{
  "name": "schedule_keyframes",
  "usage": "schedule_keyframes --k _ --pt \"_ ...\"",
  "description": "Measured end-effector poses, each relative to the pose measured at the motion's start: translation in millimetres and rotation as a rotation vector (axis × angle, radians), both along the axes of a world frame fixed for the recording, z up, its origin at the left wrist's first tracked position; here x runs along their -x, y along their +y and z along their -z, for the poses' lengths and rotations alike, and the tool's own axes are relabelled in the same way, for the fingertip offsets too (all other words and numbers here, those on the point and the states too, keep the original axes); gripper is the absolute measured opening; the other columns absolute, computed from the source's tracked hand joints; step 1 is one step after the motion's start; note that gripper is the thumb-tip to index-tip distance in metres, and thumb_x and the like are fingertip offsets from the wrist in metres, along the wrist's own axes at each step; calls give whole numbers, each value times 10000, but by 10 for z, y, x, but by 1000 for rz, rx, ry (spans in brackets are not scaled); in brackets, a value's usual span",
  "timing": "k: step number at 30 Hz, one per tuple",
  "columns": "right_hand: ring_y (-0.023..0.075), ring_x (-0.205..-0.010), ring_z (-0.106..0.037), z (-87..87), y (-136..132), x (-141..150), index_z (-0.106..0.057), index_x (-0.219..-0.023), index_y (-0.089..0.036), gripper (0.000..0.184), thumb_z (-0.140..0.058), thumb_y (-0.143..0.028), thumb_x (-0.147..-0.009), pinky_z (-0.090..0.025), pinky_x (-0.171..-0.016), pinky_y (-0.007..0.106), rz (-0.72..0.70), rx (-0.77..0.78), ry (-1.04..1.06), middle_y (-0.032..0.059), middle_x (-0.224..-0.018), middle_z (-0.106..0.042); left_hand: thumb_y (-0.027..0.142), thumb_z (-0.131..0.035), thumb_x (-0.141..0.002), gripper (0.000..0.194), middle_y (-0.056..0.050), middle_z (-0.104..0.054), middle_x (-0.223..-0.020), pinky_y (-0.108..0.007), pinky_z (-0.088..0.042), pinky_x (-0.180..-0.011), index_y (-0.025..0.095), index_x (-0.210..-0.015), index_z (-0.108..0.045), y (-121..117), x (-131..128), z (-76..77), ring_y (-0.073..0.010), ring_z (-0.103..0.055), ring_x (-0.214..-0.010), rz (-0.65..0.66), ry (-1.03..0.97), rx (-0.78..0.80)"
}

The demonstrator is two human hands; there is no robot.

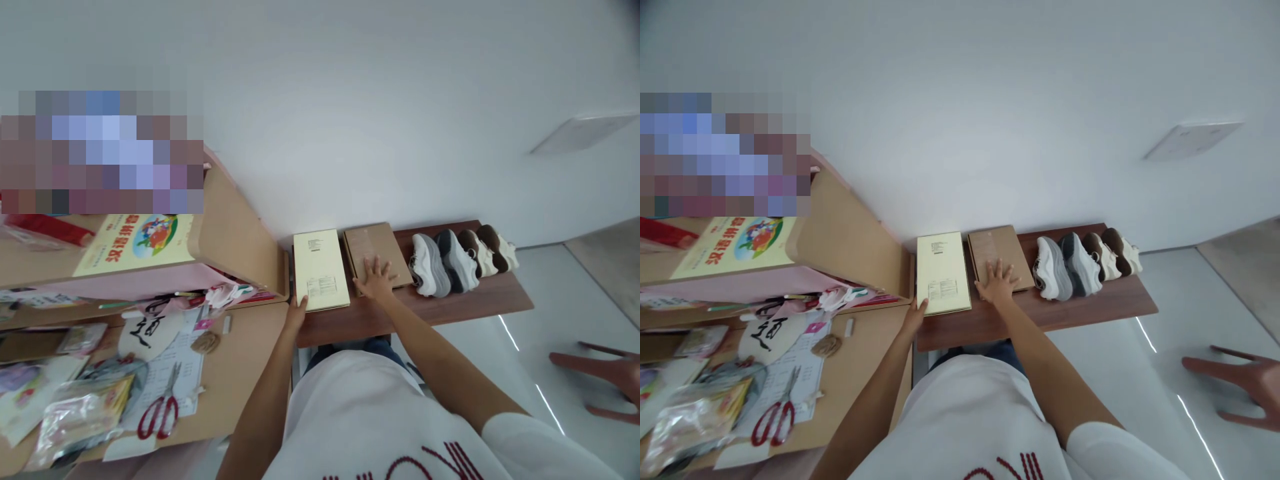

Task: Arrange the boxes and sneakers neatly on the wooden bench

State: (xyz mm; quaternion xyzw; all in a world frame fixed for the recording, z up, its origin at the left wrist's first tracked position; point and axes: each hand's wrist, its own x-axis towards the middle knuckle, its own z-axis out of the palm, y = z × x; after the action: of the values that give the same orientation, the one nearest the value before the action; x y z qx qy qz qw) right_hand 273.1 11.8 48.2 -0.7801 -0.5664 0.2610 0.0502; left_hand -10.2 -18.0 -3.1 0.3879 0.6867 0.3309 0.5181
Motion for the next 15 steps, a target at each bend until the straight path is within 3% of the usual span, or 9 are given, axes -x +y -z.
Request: schedule_keyframes --k 3,8,15 --pt "474 -1449 150 45 -68 83 -167 -1560 -282 820 -434 -652 -878 -71 -977 840 53 -12 -40 123 -1647 6 500 -661 -829 552 -123 -684 -1216 -385 -456 -1023 199 -1285 -583 -19 -18 -3 -244 -618 -1178 -32 -16 16" --pt "494 -1446 75 18 120 181 -116 -1565 -276 812 -390 -643 -895 -79 -932 864 171 4 -78 165 -1638 -19 506 -656 -829 578 -121 -696 -1187 -406 -482 -980 216 -1320 -558 -28 -26 -49 -238 -624 -1168 -34 -15 43" --pt "494 -1450 70 -48 241 116 -85 -1569 -250 857 -354 -690 -885 -76 -952 850 187 45 -19 179 -1635 41 482 -672 -822 570 -115 -680 -1226 -415 -455 -1011 235 -1321 -558 -29 -36 -90 -243 -597 -1207 -46 -21 18"
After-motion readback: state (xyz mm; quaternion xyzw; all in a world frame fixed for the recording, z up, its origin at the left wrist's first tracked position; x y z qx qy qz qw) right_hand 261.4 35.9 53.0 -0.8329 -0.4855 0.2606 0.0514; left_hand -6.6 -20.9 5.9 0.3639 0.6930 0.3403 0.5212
